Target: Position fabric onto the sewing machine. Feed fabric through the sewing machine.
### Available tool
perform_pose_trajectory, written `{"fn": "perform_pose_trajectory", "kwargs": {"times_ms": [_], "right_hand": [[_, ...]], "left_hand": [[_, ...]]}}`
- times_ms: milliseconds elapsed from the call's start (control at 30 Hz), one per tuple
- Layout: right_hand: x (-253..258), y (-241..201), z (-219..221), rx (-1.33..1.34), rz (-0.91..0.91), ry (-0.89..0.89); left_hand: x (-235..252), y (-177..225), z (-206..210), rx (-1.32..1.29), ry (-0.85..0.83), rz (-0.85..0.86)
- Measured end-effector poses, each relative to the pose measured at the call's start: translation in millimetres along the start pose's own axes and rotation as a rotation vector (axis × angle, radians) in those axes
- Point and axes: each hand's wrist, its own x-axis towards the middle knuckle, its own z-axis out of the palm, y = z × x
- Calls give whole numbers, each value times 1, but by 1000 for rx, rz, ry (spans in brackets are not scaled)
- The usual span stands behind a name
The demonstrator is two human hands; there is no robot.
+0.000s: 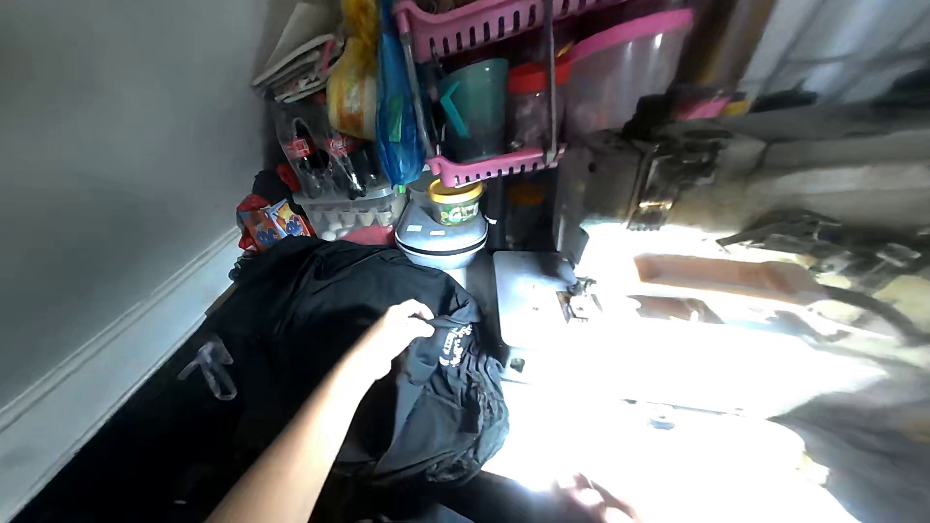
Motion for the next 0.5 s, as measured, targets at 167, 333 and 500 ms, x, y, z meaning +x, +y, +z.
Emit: {"fn": "perform_pose_trajectory", "kwargs": {"times_ms": [167, 333, 500], "right_hand": [[142, -28, 23, -565, -242, 131], [213, -36, 53, -807, -83, 162], [206, -49, 44, -717, -208, 146]], "left_hand": [[9, 19, -29, 299, -190, 254], [5, 67, -61, 929, -232, 450], [-11, 134, -103, 1363, 132, 471]]}}
